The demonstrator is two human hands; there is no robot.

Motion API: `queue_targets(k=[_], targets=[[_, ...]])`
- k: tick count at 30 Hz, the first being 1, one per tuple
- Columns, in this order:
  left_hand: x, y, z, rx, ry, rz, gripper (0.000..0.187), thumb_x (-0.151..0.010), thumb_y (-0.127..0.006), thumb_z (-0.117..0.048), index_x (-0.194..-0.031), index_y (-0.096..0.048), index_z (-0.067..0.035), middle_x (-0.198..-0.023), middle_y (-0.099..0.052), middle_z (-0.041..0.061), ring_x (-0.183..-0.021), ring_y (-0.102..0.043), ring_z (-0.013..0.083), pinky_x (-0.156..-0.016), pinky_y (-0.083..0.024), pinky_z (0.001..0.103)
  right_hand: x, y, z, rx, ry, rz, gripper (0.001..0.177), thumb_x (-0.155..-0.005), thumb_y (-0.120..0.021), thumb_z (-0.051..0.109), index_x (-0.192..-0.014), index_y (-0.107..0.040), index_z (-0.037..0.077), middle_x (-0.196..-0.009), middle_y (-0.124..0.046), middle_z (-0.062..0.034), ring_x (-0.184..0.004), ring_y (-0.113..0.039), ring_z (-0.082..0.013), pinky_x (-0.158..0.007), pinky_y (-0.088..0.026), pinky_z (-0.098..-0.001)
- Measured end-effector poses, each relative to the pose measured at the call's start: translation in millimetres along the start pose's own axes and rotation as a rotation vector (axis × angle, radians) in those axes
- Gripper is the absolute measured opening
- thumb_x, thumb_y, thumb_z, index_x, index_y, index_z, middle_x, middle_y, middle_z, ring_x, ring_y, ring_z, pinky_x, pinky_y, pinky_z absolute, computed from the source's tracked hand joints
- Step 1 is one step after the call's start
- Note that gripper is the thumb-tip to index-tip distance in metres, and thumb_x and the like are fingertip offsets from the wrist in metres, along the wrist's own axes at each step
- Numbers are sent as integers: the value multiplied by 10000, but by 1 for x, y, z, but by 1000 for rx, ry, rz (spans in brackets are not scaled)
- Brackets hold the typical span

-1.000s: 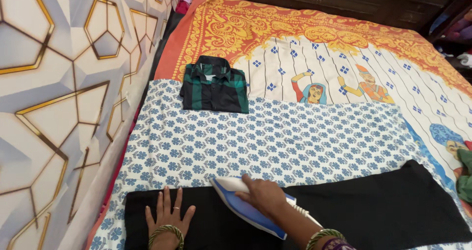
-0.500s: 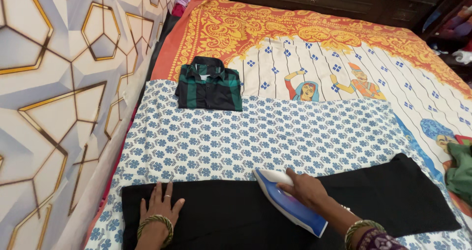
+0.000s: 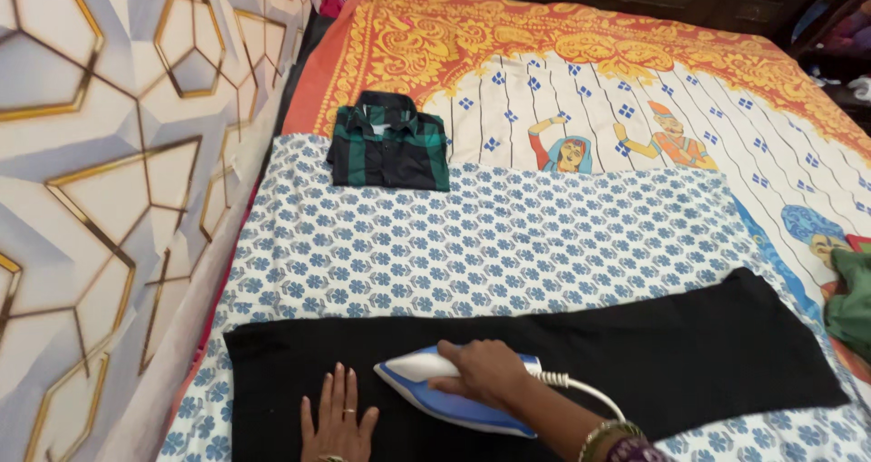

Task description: The person irons a pair of black trousers on a bed. They unfold the trousers, smooth the fabric, and use a blue and white iron to press the legs. The person folds the trousers in half lengthwise and continues ironing the crease.

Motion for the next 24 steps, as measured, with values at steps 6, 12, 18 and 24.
queue_targets(k=[6,12,18,24], targets=[[-13,-30,6,37,23,1,779,-1022,-75,-647,-1641,74,-198,-1722,144,0,-1572,117,164,-1254,36,518,32,-1,-33,0,-9,-17,592,-916,-566,667,-1191,-584,144,-836,-737,-165,-817,-726,-390,-740,-578,-511],[18,-95,22,218,-122,-1200,819,-994,-177,-717,-1579,-207,-146,-1672,-142,37,-1558,-102,151,-1247,-54,583,44,-1,-38,-79,-60,61,604,-905,-559,679,-1161,-571,132,-849,-731,-191,-850,-718,-410,-774,-556,-533],[17,-110,50,101,-111,-885,879,-939,-248,-770,-1550,-234,-139,-1640,-210,105,-1517,-159,229,-1167,-68,635,36,-1,-15,-144,-17,48,645,-896,-544,706,-1119,-588,102,-850,-722,-212,-869,-727,-410,-784,-557,-536],[28,-140,62,187,-79,-1222,823,-953,-304,-743,-1468,-439,-115,-1546,-434,118,-1463,-346,224,-1229,-155,664,13,-2,14,-190,6,39,680,-889,-547,727,-1104,-605,84,-897,-706,-228,-917,-709,-424,-814,-550,-540]])
Point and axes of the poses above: each hand's wrist, its own x-axis away from the middle knuckle, its own y-axis out of the back of the hand, z = x × y, the point moved 3 cm from there along -x, towards the middle knuckle
